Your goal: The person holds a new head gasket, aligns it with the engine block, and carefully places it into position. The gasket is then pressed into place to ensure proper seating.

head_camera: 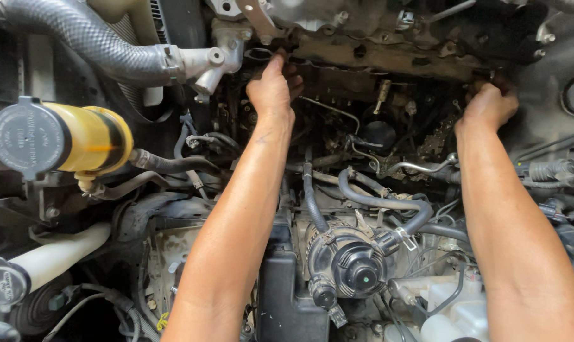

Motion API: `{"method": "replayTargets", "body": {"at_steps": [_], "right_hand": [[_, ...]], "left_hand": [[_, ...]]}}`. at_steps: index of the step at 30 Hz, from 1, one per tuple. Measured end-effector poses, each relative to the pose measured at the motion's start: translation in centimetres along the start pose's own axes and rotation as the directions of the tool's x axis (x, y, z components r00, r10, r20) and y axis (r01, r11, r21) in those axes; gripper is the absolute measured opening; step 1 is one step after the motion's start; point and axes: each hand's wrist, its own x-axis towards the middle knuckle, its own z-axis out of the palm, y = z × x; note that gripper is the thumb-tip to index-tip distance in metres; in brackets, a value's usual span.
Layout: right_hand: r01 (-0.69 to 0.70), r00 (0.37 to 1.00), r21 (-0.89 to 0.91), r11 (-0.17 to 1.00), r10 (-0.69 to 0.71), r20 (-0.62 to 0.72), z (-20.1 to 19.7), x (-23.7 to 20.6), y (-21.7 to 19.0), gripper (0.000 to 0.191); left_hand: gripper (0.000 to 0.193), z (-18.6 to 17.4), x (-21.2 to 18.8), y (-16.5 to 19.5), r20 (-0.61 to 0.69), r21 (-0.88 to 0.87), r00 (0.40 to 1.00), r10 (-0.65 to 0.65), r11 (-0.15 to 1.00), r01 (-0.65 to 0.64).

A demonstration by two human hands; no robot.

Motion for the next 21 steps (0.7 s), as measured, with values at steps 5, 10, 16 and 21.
{"method": "replayTargets", "body": {"at_steps": [5, 10, 16, 21], "right_hand": [[-0.051, 0.999, -0.045, 0.998, 0.05, -0.016, 0.2, -0.8, -0.1, 0.028], [0.035, 0.999, -0.03, 0.999, -0.034, 0.012, 0.4, -1.0, 0.3, 0.042], [0.118, 0.991, 0.014, 0.993, -0.118, 0.066, 0.5, -1.2, 0.9, 0.047], [0.085, 0.995, -0.029, 0.996, -0.084, 0.049, 0.7, -1.4, 1.0, 0.047]], "left_hand": [[0.024, -0.1, -0.2, 0.3, 0.002, -0.059, 0.996, 0.091, 0.994, -0.09], [0.021, 0.1, -0.4, 0.7, -0.039, -0.064, 0.992, 0.118, 0.991, -0.12], [0.019, 0.3, 0.2, 0.7, -0.054, -0.068, 0.987, 0.152, 0.986, -0.155], [0.021, 0.4, 0.7, 1.2, -0.125, -0.014, 0.982, 0.141, 0.989, -0.144]]}}
